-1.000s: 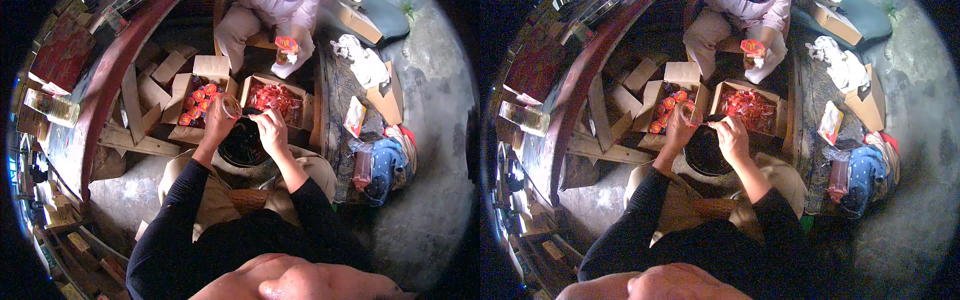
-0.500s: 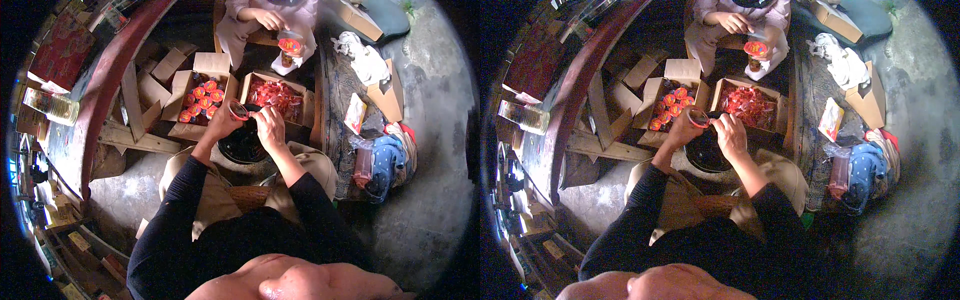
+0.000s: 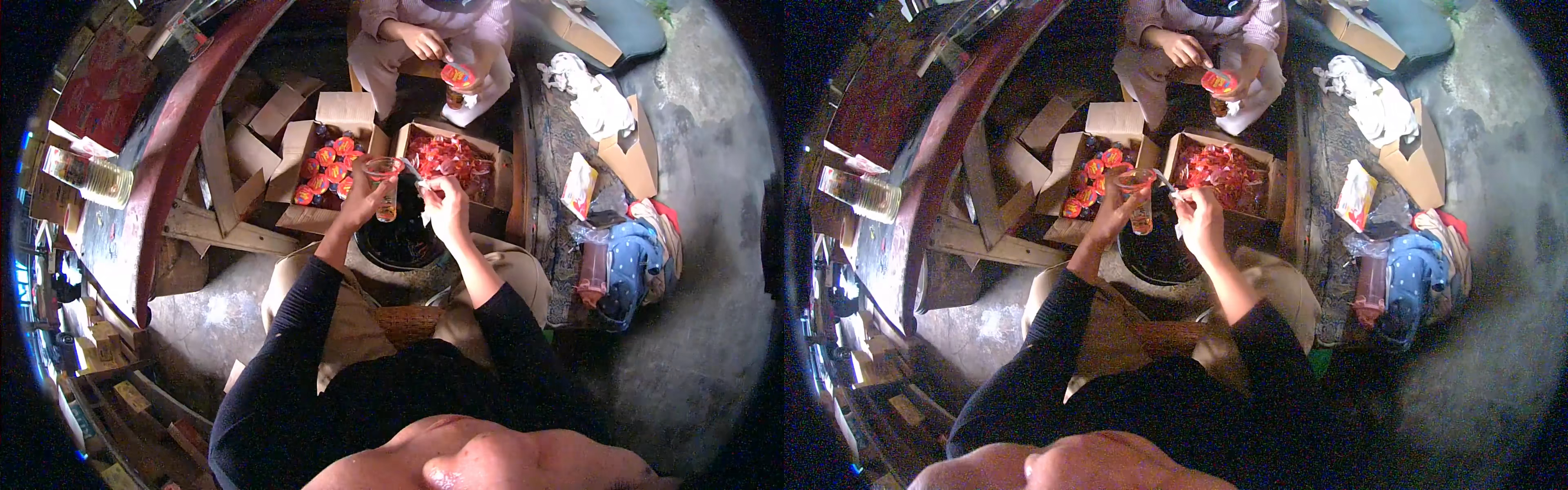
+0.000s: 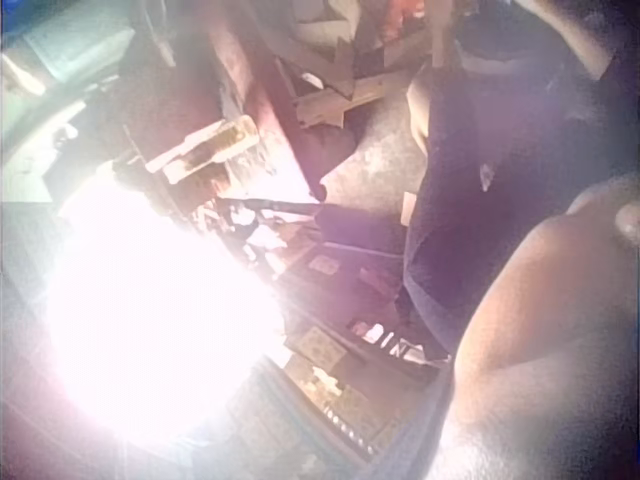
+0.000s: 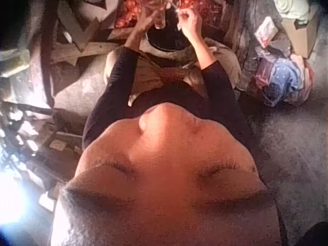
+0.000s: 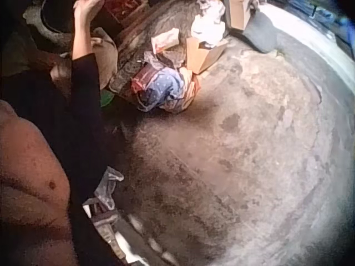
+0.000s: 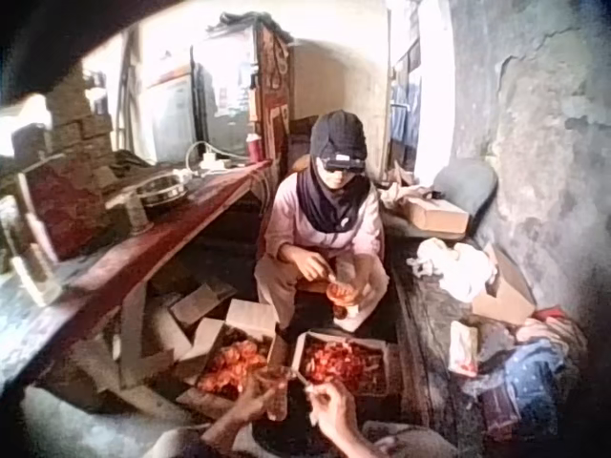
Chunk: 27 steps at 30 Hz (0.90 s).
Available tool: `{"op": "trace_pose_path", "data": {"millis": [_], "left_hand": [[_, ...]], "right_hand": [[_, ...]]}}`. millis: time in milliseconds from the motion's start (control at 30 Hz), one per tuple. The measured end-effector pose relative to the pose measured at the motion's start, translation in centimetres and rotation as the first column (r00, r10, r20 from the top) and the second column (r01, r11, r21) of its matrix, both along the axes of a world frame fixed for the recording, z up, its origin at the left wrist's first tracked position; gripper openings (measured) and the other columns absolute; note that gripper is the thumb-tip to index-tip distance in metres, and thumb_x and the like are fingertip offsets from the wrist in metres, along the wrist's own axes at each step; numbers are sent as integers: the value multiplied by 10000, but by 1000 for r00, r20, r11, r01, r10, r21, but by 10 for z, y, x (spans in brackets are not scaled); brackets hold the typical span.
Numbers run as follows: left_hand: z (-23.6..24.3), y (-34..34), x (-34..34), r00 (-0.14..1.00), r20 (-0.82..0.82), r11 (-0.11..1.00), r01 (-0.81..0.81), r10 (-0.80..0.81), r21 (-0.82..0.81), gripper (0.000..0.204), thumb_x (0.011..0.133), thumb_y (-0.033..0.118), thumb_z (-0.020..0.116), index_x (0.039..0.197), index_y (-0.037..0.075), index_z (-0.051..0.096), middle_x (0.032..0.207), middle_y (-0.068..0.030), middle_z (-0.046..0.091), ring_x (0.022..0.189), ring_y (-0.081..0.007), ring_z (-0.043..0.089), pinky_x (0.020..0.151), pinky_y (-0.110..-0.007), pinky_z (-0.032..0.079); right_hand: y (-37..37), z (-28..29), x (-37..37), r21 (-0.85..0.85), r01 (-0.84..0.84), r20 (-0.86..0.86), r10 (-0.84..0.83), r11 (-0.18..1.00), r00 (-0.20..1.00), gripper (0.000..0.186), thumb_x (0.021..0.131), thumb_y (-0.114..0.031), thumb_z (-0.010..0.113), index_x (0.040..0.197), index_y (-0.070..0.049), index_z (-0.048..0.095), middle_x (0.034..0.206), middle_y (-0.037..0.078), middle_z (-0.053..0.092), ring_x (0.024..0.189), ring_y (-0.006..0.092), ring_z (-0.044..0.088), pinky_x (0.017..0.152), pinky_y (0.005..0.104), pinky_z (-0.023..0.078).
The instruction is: The person sits on the floor and sorts small red items from a cardboard box into a black bucket. They handle the items one by one, picking them up and placing them into the container. Another person is visible in the background performing a similar task.
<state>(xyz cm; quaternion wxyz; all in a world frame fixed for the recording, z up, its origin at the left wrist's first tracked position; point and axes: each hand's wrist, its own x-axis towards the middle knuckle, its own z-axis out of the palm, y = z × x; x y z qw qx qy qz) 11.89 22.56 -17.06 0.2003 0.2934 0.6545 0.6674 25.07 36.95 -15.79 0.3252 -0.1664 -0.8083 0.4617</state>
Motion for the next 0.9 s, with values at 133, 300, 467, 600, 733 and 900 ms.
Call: {"op": "trace_pose_path", "data": {"millis": [133, 300, 467, 600, 733, 900], "left_hand": [[4, -2, 3, 979, -198, 994, -68, 49, -91, 565, 847, 244, 749, 1254, 2, 439, 1197, -169, 522, 1117, -275, 539, 952, -389, 446], [17, 2, 12, 751, -654, 977, -194, 90, -89, 229, 746, 155, 801, 890, 28, 677, 1119, -156, 550, 1073, -317, 561, 867, -408, 498], [18, 1, 18, 812, -579, 970, -196, 77, -147, 233, 757, 93, 765, 985, 84, 722, 1028, -104, 606, 1033, -291, 596, 847, -376, 509], [19, 1, 16, 735, -673, 948, -266, 84, -173, 195, 789, 90, 730, 982, 62, 721, 984, -104, 638, 950, -295, 622, 805, -379, 512], [20, 5, 20, 820, -560, 959, -238, 115, -152, 151, 816, 128, 713, 952, 65, 730, 999, -104, 671, 907, -292, 634, 851, -406, 477], [20, 4, 22, 740, -667, 911, -328, 83, -251, 166, 845, 215, 688, 953, 103, 745, 1006, -67, 702, 896, -249, 650, 978, -486, 356]], "right_hand": [[5, -5, 0, 54, 2, 53, -5, 999, 999, 172, 778, 4, 706, 908, -37, 601, 863, 128, 600, 768, 290, 623, 673, 390, 504], [-1, -7, 0, 71, -5, -19, 6, 997, 1000, 182, 765, -2, 711, 905, -33, 600, 872, 134, 611, 793, 310, 631, 714, 389, 513], [5, -9, -2, 102, 73, -17, -72, 992, 997, 174, 768, 7, 697, 903, -35, 596, 857, 142, 613, 797, 319, 625, 705, 388, 500], [4, -5, -2, 131, 120, -39, -116, 984, 993, 174, 770, 7, 693, 898, -47, 588, 837, 134, 592, 772, 319, 610, 678, 404, 486], [-2, 4, -2, 289, 152, -64, -140, 945, 988, 199, 761, 3, 696, 908, -70, 584, 833, 113, 564, 766, 316, 598, 675, 419, 493], [-10, 10, 3, 330, 99, -22, -98, 939, 995, 218, 747, 5, 697, 919, -65, 583, 874, 116, 538, 831, 312, 589, 720, 425, 507]]}}
